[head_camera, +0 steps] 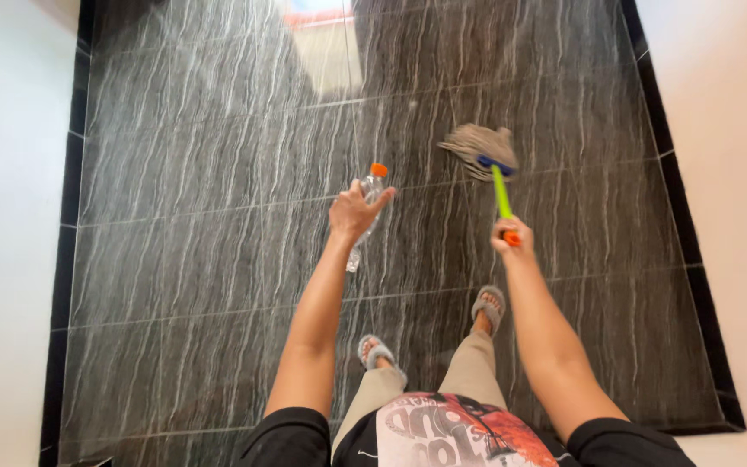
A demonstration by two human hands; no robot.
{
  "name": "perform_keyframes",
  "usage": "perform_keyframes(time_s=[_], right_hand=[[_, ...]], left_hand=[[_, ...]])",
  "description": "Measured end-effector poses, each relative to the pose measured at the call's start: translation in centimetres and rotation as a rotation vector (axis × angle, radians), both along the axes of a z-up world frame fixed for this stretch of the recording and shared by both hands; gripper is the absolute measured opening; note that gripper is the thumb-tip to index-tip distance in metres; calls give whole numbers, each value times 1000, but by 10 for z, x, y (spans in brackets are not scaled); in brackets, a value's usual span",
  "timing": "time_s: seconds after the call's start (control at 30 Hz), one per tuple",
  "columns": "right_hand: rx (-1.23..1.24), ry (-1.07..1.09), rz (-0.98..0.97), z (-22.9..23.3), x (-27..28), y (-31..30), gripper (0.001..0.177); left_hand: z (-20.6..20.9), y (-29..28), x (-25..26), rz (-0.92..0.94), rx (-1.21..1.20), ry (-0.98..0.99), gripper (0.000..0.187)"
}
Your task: The person mops the floor using a mop while holding a plastic bottle in one hand.
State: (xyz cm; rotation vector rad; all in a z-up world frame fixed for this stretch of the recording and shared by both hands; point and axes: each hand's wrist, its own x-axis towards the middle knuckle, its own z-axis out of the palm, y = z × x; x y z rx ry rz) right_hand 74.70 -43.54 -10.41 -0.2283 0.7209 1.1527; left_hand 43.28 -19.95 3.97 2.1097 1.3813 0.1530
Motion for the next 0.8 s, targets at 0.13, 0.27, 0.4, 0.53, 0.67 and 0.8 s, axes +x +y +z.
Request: perform_keyframes(time_s=[0.13,0.27,0.4,0.53,0.67,0.8], right_hand=[[-237,-202,78,-30,145,-88,20],[-437,-205,296,-38,260,-133,21],[-550,-108,464,-37,296,-104,15],[-455,-77,640,-23,242,-63,33],[-273,-153,808,-9,178,-36,40],[-255,1,871,-2,113,6,40]], left_hand=[[-11,-14,86,-17,-59,65,88],[-20,-30,167,2,-72,32,88],[-22,-43,235,19,-87,9,89],[-20,-45,279,10,-88,10,88],[-17,-34,303,11,-98,46,86],[-15,-14,318,-22,-56,55,83]])
